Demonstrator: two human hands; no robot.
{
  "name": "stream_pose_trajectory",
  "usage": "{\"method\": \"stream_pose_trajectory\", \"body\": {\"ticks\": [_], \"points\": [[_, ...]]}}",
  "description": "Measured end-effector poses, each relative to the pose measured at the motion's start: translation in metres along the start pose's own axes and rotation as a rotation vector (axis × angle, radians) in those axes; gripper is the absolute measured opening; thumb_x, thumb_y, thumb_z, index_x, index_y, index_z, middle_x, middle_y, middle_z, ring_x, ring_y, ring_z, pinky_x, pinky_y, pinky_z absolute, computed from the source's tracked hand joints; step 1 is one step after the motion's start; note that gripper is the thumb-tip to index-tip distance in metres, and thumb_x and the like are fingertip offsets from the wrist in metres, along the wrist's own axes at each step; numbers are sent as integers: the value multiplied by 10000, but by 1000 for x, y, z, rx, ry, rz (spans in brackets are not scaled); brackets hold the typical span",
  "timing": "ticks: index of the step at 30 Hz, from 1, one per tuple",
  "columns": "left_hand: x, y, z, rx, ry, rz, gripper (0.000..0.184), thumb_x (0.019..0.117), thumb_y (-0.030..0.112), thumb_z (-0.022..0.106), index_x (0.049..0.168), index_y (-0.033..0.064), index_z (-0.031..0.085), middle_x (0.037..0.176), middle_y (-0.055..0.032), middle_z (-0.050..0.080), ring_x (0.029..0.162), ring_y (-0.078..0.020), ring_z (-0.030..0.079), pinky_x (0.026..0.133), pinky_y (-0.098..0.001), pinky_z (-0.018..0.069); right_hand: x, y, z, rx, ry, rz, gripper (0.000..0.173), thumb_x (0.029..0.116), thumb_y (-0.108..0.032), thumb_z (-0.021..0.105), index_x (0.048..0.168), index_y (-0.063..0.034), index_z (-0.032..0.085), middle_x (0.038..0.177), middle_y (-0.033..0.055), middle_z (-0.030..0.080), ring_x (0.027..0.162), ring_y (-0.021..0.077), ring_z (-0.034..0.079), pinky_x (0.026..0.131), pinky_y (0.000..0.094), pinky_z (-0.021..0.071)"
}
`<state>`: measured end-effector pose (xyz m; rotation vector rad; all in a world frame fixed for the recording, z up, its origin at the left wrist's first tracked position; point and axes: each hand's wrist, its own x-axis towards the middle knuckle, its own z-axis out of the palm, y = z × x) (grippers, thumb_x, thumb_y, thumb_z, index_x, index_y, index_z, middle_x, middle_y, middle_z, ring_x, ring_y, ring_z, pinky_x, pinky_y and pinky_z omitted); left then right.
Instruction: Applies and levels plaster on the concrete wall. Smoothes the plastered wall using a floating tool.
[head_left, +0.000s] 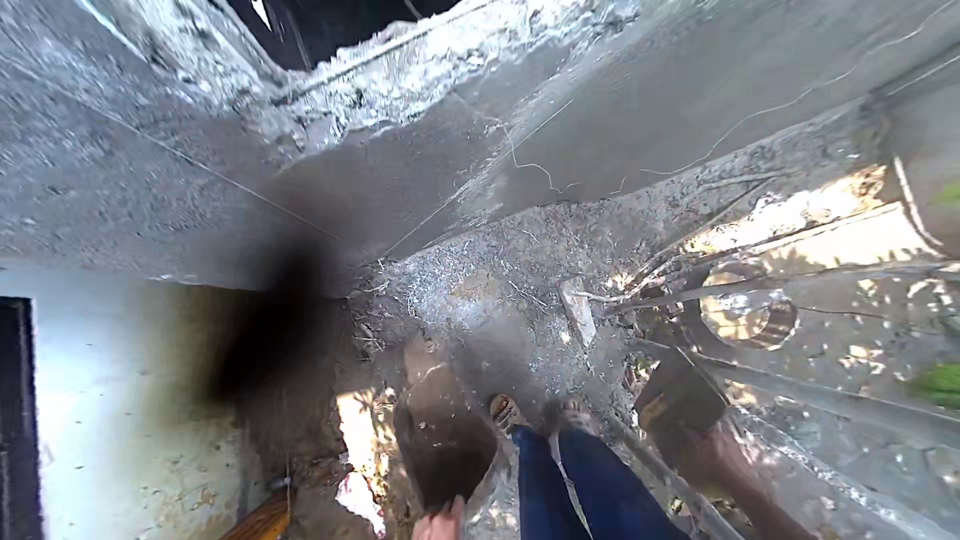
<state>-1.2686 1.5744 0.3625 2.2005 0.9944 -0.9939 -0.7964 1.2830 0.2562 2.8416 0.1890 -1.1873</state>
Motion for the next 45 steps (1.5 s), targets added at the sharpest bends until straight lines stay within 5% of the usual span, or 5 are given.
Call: {"method": "stream_pose_trajectory", "body": {"ticks": [6,13,23,40,45], "points": [[111,33,-195,170,-30,267,332,1065,227,469,1319,68,612,1132,-210,702,1066,-402,687,937,-569,539,-35,-16,-23,129,-32,64,665,1068,-467,456,1531,8,403,1400,309,577,1290,471,579,1056,659,465],[250,49,-274,238,-22,322,329,1079,213,442,1335,64,585,1165,-213,689,1123,-396,666,1017,-568,489,-1,9,8,244,-52,184,671,1056,-529,461,1466,1,507,1338,311,622,1267,482,593,1055,688,446],[426,54,-233,334,22,298,394,999,49,530,1387,102,579,1257,-175,672,1225,-365,623,1086,-516,456,26,-15,9,247,-73,244,653,1043,-550,445,1392,-19,593,1321,297,637,1265,472,595,1057,691,439],[401,6,-45,247,-63,437,348,1010,20,501,1331,96,614,1252,-174,669,1191,-379,631,1016,-539,503,-7,-243,-23,728,4,-34,467,1039,-442,557,1303,-67,644,1170,83,730,1092,149,699,1001,415,569],[412,-1,-71,70,-295,345,432,1003,231,592,1422,124,565,1397,-176,598,1284,-379,579,1063,-562,475,-30,-310,-21,926,-53,45,422,1042,-412,573,1288,-77,646,1104,58,748,1022,133,718,938,373,594]]}}
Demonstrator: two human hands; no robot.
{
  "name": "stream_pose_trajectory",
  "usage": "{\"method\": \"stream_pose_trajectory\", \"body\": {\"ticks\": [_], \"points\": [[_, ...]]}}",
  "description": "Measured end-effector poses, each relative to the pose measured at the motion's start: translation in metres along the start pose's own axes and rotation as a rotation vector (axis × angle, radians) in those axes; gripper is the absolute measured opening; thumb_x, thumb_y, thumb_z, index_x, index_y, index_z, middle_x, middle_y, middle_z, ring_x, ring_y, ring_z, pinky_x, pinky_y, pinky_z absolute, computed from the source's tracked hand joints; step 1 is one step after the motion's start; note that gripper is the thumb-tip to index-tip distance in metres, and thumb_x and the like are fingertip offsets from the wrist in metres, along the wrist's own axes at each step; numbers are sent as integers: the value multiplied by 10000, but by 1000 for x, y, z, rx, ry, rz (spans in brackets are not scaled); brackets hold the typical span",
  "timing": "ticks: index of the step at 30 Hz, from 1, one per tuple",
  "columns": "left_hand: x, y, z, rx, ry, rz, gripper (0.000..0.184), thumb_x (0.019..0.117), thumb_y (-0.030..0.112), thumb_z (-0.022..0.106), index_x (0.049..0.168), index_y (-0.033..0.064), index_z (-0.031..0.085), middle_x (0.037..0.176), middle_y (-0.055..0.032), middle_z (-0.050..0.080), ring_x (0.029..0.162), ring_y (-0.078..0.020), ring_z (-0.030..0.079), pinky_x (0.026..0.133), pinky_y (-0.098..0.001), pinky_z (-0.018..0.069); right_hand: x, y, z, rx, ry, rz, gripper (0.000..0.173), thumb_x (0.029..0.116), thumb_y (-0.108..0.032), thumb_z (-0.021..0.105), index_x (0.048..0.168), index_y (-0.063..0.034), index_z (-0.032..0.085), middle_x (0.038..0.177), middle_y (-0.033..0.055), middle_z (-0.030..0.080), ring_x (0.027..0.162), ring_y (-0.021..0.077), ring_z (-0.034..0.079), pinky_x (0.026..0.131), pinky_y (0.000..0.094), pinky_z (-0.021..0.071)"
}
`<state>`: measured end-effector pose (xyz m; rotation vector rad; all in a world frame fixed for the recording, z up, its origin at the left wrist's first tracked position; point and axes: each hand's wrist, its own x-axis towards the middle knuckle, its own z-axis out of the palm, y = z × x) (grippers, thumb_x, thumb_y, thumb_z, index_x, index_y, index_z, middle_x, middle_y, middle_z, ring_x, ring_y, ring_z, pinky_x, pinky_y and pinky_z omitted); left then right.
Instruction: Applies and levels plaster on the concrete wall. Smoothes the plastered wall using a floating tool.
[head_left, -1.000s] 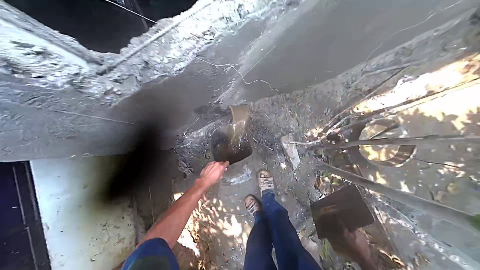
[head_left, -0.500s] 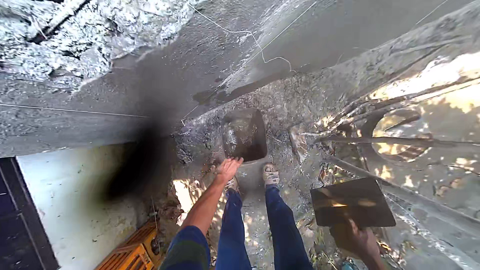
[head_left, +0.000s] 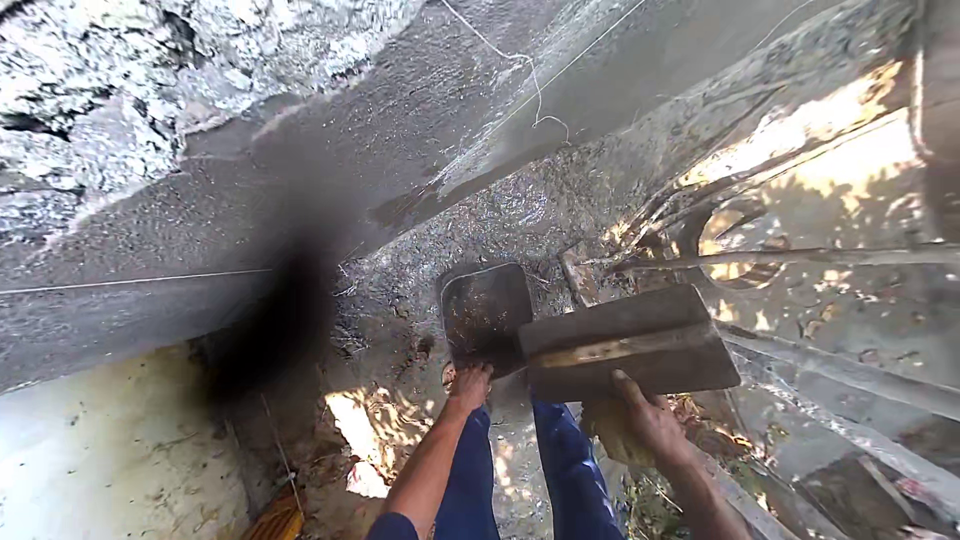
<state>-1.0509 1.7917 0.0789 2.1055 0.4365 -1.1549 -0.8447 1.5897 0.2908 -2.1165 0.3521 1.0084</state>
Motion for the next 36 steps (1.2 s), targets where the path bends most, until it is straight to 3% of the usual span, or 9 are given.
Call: {"method": "stream_pose_trajectory", "body": {"ticks": [10,14,16,20,23,25,29,32,36], "points": [[121,-31,-71,-96,165,-273,566,1039,275,531,1551,73,401,1557,-246,424,1327,-438,539,1059,-578,484,35,-4,37,139,-26,89,425,1035,-411,573,1297,-84,643,1120,29,753,1042,98,717,943,305,596],[199,-52,-41,-148,222,-366,543,991,47,555,1518,4,431,1605,-280,317,1453,-468,369,1135,-578,412,71,16,46,130,-70,163,426,1020,-447,583,1265,-106,658,1062,5,765,991,88,732,902,284,615],[211,-57,-23,-203,129,-455,531,1035,159,547,1526,-4,426,1603,-263,352,1478,-436,353,1179,-574,342,87,23,51,121,-95,191,418,1021,-444,587,1244,-101,675,1036,9,771,962,95,741,875,287,626],[192,-55,-18,-402,-89,-471,488,945,190,685,1379,-8,581,1368,-281,591,1271,-442,570,1053,-621,450,104,21,57,44,-163,211,414,1026,-435,584,1266,-108,664,1082,-10,760,1008,64,721,916,269,604],[151,-60,-28,-986,133,-430,571,1038,138,550,1572,98,351,1369,-241,594,1083,-369,698,845,-539,621,114,8,69,22,-239,161,411,1032,-426,589,1271,-100,659,1092,-5,758,1021,62,716,936,281,600],[102,-45,-63,-1172,341,-402,520,1060,215,543,1556,149,404,1372,-172,621,1095,-308,709,879,-509,625,121,-4,77,-31,-299,126,425,1029,-447,585,1281,-110,654,1104,-1,753,1033,65,712,953,310,594],[-14,12,-136,-586,612,-56,437,1030,371,559,1400,145,616,1454,-38,592,1358,-183,537,1153,-446,444,135,-23,94,-151,-450,15,462,1010,-514,582,1248,-129,676,1086,28,750,1024,114,714,957,409,589],[-57,45,-159,-440,611,50,586,943,486,692,1430,177,588,1461,-60,571,1370,-206,518,1148,-440,454,136,-32,113,-223,-595,-66,477,990,-534,589,1243,-142,686,1107,44,748,1056,154,711,987,477,574],[-51,18,-180,-382,512,-135,727,902,528,724,1426,64,530,1370,-162,602,1231,-260,619,1046,-459,528,139,-59,138,-345,-742,-170,604,959,-576,623,1394,-159,593,1192,82,728,1140,215,691,1032,532,536]]}}
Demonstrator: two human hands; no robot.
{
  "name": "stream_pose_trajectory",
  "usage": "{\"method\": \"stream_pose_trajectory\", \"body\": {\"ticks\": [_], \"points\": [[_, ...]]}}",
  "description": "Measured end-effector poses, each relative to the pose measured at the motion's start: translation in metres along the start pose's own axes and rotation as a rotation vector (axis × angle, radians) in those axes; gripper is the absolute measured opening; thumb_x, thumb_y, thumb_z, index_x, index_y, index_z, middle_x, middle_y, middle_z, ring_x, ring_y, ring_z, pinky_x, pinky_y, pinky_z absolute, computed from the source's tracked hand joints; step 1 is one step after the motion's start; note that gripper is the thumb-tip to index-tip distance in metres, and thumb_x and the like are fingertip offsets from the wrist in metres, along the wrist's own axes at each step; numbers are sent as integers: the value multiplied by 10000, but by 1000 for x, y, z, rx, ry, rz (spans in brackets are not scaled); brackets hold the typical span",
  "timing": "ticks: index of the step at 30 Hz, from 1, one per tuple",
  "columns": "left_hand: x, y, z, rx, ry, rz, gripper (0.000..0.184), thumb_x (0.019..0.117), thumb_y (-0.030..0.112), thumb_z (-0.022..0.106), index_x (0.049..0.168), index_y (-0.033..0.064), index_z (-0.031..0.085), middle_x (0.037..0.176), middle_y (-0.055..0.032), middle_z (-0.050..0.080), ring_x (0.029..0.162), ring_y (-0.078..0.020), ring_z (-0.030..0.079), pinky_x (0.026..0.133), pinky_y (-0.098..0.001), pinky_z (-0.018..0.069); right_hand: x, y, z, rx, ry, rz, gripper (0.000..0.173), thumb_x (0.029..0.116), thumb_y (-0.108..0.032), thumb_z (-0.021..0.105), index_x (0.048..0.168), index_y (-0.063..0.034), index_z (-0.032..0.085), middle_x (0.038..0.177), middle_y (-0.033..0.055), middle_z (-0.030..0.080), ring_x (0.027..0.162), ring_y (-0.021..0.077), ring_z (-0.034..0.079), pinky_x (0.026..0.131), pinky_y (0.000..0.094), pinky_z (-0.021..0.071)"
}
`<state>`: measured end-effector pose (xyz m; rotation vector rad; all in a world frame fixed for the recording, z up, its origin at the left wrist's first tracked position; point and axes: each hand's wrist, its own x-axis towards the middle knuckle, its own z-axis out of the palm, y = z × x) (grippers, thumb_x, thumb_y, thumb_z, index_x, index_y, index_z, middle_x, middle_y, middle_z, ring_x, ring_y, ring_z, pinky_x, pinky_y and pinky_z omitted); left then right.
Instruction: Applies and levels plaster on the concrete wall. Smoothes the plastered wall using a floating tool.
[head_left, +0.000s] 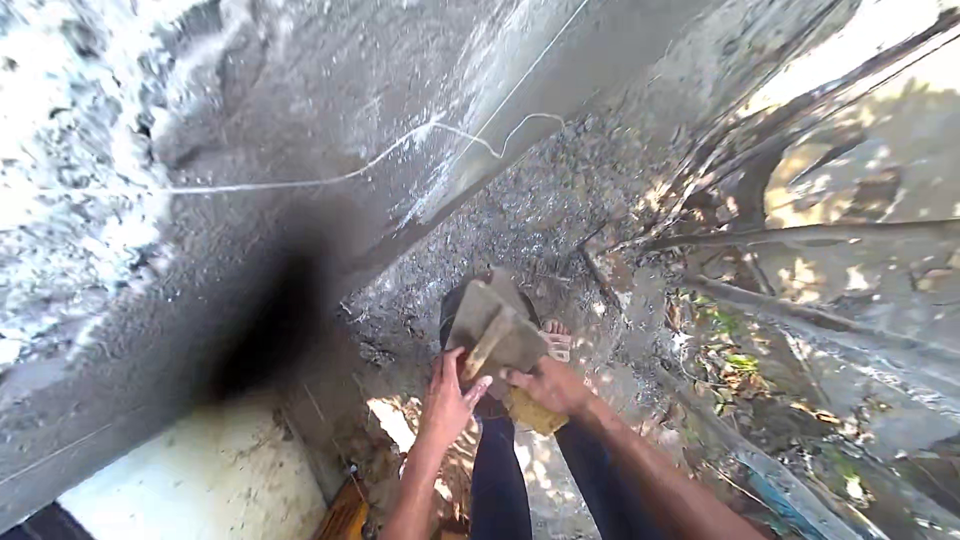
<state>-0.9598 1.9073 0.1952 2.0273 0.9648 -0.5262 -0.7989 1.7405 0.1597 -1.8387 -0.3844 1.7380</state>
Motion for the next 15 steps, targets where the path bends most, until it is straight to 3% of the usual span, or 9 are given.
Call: {"method": "stream_pose_trajectory", "body": {"ticks": [2,5,8,10,11,13,15], "points": [[9,-14,-2,30,-8,30,660,911,522,710,1349,45,582,1340,-176,612,1186,-257,639,1018,-443,540,7,-13,-2,-143,-27,-25,618,952,-561,632,1414,-158,551,1165,117,720,1112,278,692,985,580,536],[7,-25,5,-58,-19,77,745,918,486,719,1421,-34,539,1419,-211,589,1347,-267,559,1158,-435,435,9,-21,-2,-313,-38,-71,659,944,-571,635,1416,-122,532,1095,154,706,1010,339,696,890,611,545],[-7,-38,2,-269,47,53,625,946,380,688,1390,-37,552,1271,-145,683,1209,-169,648,1082,-390,514,-6,-20,12,-302,-49,-139,713,887,-632,691,1354,-113,544,1101,120,687,1001,286,686,885,561,556],[-20,-46,-13,-464,199,78,455,924,231,689,1265,-59,604,1059,-77,737,985,-98,715,909,-337,612,-10,-15,19,-213,-56,-168,711,890,-580,725,1386,-107,533,1155,114,691,1066,254,681,955,526,549],[-29,-52,-23,-539,271,99,377,915,164,677,1202,-71,610,996,-35,734,928,-56,711,868,-301,619,-6,-6,24,-146,-48,-162,647,908,-515,728,1378,-112,542,1150,106,694,1061,234,682,961,508,550],[-45,-61,-47,-688,354,132,278,931,71,645,1185,-24,585,1005,63,726,958,4,692,902,-250,601,17,20,33,-39,-1,-105,516,949,-395,679,1365,-116,556,1122,108,702,1017,227,695,931,502,564],[-50,-74,-62,-818,402,150,233,935,77,639,1166,92,614,1020,97,734,977,-30,699,911,-277,601,55,49,41,31,44,-2,490,969,-313,635,1401,-99,547,1171,145,696,1055,258,694,964,514,553]]}}
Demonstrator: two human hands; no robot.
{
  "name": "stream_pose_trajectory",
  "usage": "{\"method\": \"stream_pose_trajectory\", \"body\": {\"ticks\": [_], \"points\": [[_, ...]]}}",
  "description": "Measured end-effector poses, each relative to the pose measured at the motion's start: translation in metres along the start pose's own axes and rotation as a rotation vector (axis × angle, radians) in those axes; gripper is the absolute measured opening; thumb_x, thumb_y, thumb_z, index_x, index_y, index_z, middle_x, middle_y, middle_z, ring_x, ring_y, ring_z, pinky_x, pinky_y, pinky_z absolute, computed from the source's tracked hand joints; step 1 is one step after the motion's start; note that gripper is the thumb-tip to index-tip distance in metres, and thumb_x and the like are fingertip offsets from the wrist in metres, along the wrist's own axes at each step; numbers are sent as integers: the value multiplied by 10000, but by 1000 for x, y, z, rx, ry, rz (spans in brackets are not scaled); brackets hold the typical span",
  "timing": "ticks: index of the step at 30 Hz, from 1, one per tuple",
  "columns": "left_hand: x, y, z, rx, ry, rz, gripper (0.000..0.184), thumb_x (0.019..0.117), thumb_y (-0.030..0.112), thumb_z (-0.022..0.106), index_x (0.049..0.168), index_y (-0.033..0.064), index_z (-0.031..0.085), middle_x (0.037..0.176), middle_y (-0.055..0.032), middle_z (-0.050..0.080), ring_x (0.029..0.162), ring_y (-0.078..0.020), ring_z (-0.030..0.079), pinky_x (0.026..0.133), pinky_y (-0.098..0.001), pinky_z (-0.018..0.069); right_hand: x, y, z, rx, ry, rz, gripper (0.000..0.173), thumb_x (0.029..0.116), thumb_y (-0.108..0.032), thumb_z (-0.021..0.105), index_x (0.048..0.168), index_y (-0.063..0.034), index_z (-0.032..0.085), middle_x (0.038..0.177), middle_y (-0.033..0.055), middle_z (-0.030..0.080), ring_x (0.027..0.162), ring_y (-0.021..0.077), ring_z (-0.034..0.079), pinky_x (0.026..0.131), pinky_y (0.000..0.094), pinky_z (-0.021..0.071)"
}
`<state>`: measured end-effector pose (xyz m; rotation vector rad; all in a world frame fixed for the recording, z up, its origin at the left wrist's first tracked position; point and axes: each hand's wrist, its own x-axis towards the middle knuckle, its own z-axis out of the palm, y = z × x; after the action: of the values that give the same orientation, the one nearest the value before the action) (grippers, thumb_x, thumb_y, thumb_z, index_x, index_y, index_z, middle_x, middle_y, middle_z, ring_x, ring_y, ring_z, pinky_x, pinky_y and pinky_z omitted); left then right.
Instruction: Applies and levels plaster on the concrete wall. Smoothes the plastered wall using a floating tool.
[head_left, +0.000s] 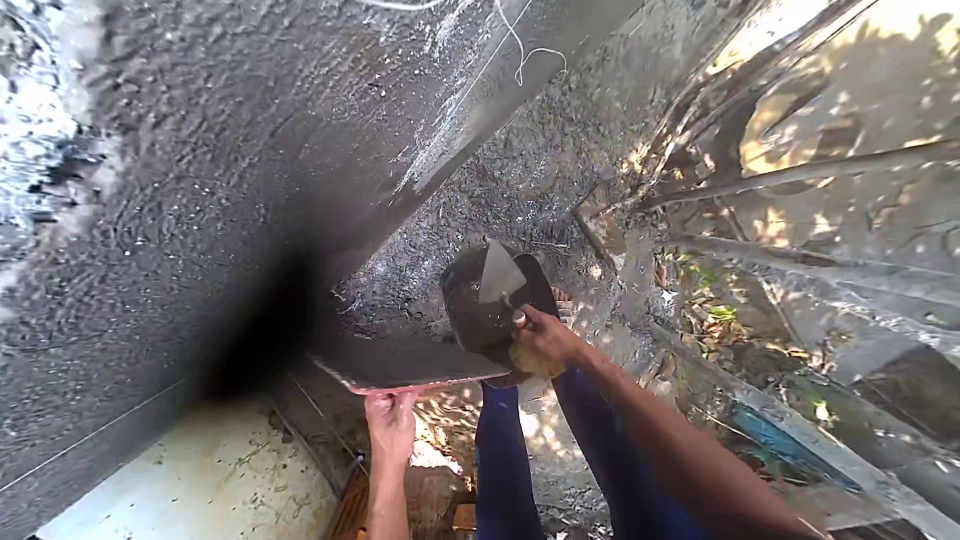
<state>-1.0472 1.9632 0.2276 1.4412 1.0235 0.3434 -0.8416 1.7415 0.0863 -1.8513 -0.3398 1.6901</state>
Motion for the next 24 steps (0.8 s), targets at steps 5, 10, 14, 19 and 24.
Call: {"method": "stream_pose_trajectory", "body": {"ticks": [5,10,14,19,24], "points": [[-2,-20,-27,-47,25,11,250,958,179,671,1182,282,627,1076,170,737,1040,-5,686,952,-265,577,76,64,46,26,88,175,440,1003,-233,615,1406,-73,543,1237,182,683,1165,295,664,1039,514,512],[-4,-33,-27,64,-36,-11,233,958,201,694,1164,296,643,1083,215,726,1056,38,670,976,-228,560,102,80,70,-203,35,117,460,1027,-306,594,1455,-143,552,1425,200,574,1259,362,607,1073,560,489],[-7,-44,-29,91,-78,-8,234,948,257,719,1163,330,660,1082,209,730,1025,31,683,925,-220,584,112,93,66,-106,88,118,498,1037,-398,576,1437,-102,582,1367,197,634,1254,352,621,1087,556,481],[-6,-56,-31,62,-70,-23,336,941,270,725,1235,402,629,1147,235,717,1065,54,670,943,-196,572,148,111,55,246,420,204,769,912,-215,746,1530,-14,334,1376,231,583,1246,305,606,1054,459,521],[-2,-54,-23,177,19,-61,298,911,210,748,1182,173,628,1062,252,711,1057,126,634,994,-168,511,200,139,70,-51,517,336,804,931,-180,704,1581,39,284,1495,280,494,1368,382,525,1149,507,434]]}}
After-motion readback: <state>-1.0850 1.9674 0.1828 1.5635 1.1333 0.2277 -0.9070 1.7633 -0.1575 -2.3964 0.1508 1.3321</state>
